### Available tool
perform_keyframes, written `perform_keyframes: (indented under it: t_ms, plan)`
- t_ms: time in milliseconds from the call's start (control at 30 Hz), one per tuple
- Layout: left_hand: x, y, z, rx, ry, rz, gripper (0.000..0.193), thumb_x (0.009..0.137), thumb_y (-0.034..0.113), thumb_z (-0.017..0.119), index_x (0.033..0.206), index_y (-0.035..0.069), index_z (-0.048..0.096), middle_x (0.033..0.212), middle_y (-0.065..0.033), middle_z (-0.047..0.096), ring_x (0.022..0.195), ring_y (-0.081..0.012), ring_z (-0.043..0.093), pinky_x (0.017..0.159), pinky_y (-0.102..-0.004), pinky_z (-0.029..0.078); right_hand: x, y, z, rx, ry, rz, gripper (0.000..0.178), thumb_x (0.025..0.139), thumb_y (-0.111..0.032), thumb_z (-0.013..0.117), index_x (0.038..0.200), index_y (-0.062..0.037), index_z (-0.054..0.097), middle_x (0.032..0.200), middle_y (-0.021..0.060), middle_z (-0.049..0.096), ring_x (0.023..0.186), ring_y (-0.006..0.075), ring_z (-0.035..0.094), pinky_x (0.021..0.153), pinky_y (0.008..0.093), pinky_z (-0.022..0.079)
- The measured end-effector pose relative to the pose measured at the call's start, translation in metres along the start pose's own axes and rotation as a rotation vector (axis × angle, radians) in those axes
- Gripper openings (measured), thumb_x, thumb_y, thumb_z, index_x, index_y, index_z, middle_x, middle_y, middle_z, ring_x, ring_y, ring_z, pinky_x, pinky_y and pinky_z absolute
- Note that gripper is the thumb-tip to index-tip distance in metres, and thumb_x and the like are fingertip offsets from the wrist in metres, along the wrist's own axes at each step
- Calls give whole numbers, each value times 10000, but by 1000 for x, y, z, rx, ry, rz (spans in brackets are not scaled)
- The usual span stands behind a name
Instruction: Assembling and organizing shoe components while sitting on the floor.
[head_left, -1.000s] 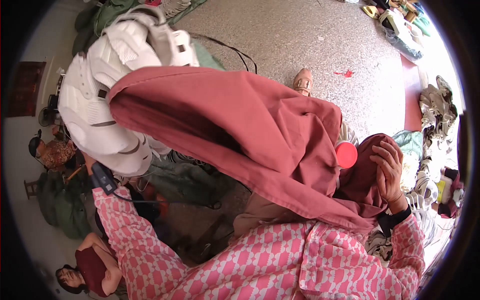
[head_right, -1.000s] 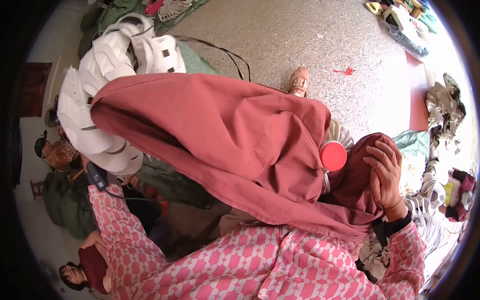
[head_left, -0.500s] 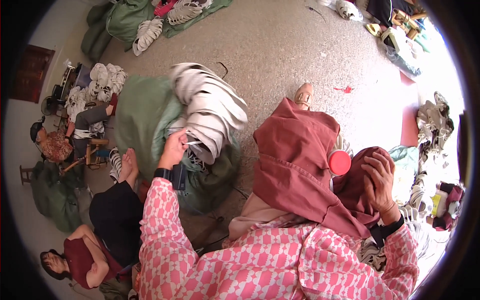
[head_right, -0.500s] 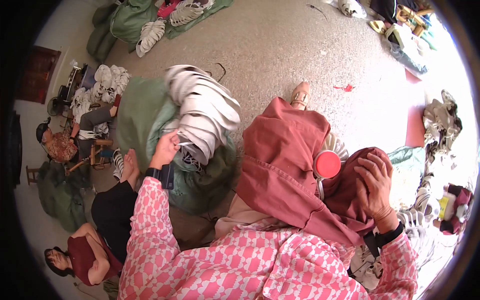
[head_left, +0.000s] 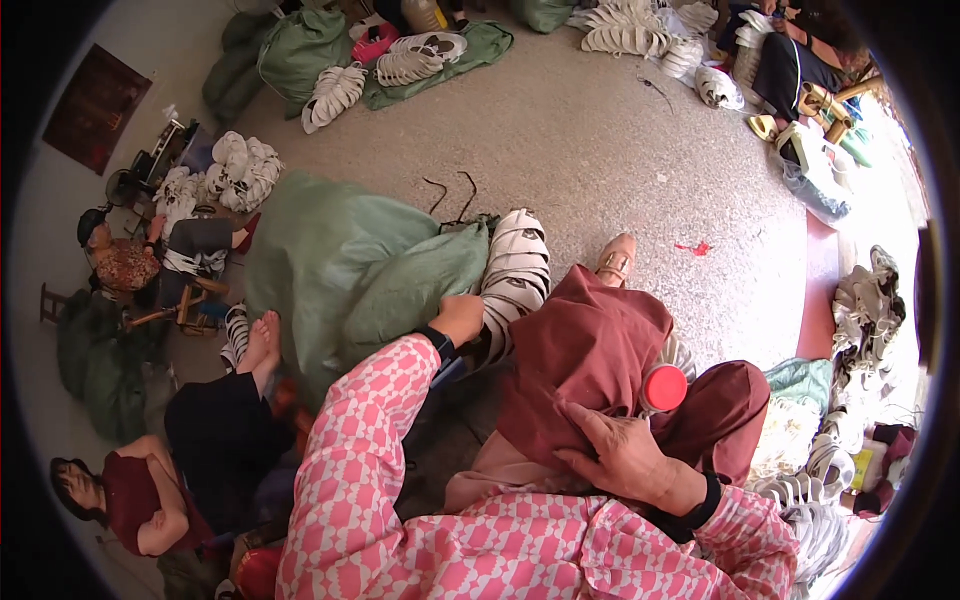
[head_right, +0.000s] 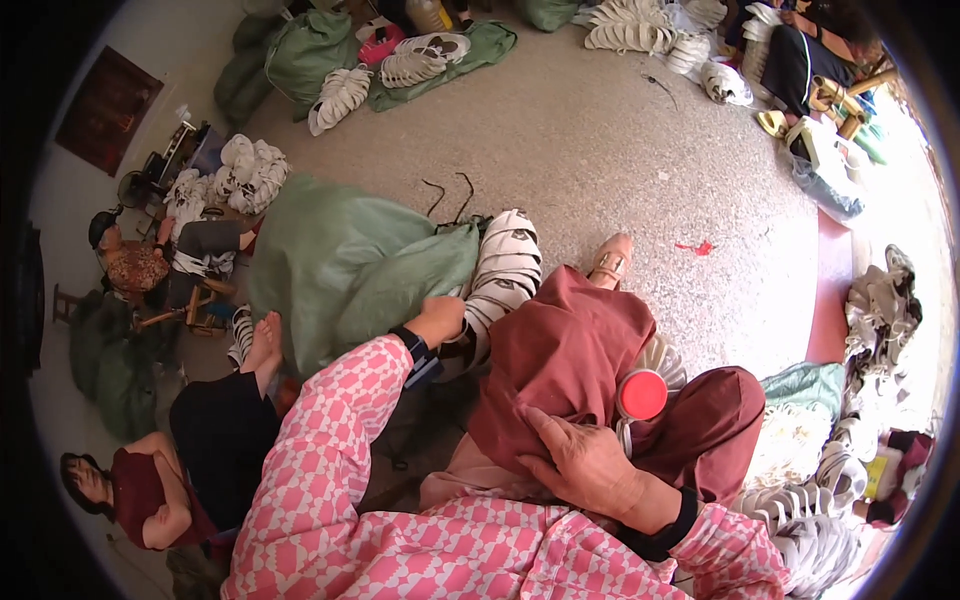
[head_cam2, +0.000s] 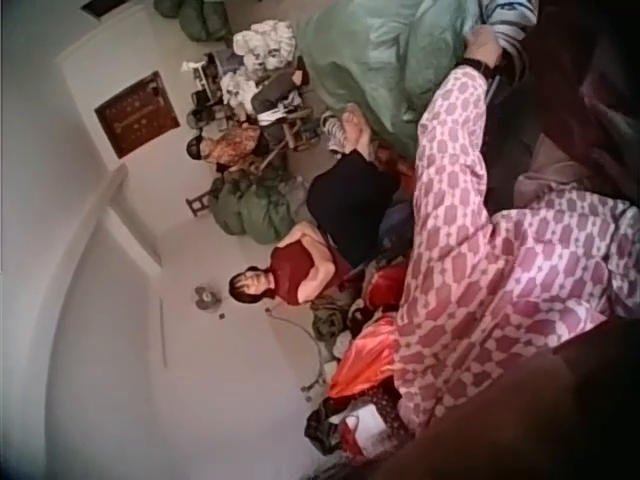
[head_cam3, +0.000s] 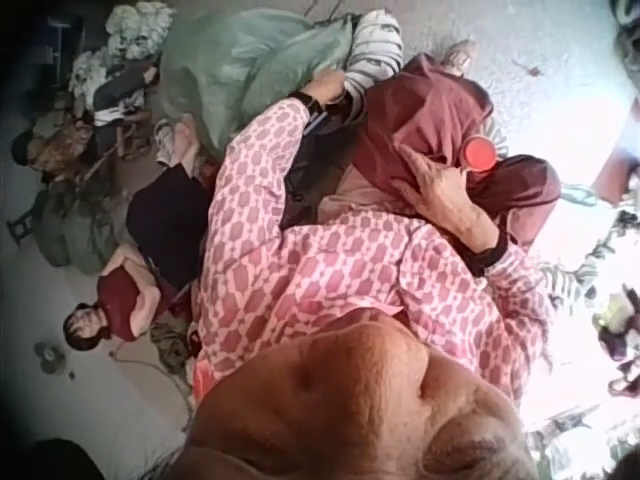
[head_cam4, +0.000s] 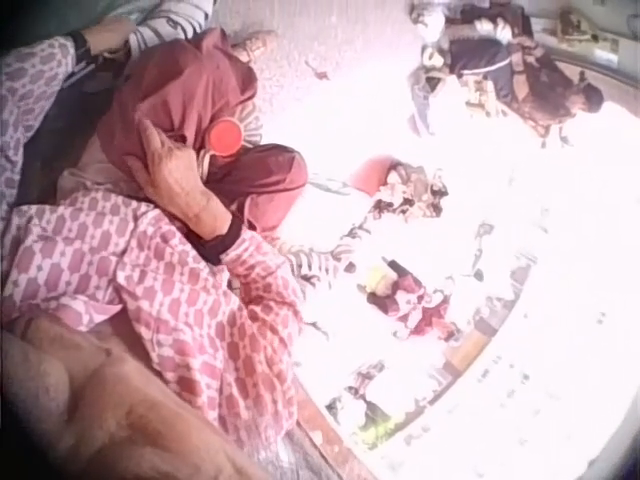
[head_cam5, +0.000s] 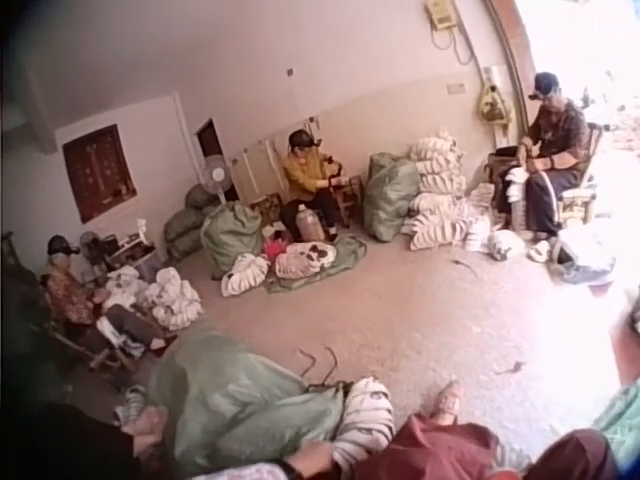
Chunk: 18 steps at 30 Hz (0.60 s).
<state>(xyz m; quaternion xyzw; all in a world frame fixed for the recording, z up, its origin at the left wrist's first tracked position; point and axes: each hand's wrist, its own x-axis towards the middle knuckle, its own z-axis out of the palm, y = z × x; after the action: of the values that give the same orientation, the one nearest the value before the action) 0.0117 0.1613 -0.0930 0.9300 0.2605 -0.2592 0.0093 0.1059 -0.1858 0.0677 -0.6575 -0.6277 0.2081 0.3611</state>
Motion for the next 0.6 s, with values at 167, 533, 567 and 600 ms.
perform_keyframes:
  t_ms: [167, 533, 567, 600]
  plan:
    - [53, -67, -84, -549, 39, -11, 305, 743, 292, 670, 937, 59, 705, 1015, -226, 654, 936, -397, 641, 793, -432, 510, 15, -13, 9, -57, -166, -258, 499, 796, -127, 620, 1273, -41, 501, 1000, 146, 580, 758, 274, 648, 638, 370, 537]
    - [82, -6, -321, -1987, 396, 203, 103, 907, 138, 551, 810, 112, 527, 573, 54, 357, 513, -78, 356, 481, -228, 301, 4, 47, 10, 978, -460, 18, 401, 939, -88, 544, 1337, -65, 502, 1285, 126, 542, 1201, 238, 511, 994, 320, 397]
    - [75, -8, -339, -1927, 404, 305, 113, 924, 152, 549, 822, 110, 524, 564, 63, 334, 509, -74, 335, 491, -228, 304, 4, 46, 9, 981, -468, 9, 401, 939, -88, 544, 1337, -65, 502, 1285, 126, 542, 1201, 238, 511, 994, 320, 397]
    - [78, -4, -353, -1933, 371, 356, 124, 930, 161, 557, 823, 107, 524, 557, 72, 322, 516, -70, 340, 493, -227, 303, 2, 48, 6, 1069, -509, 77, 403, 942, -107, 552, 1339, -57, 500, 1298, 118, 538, 1211, 219, 496, 1011, 316, 380]
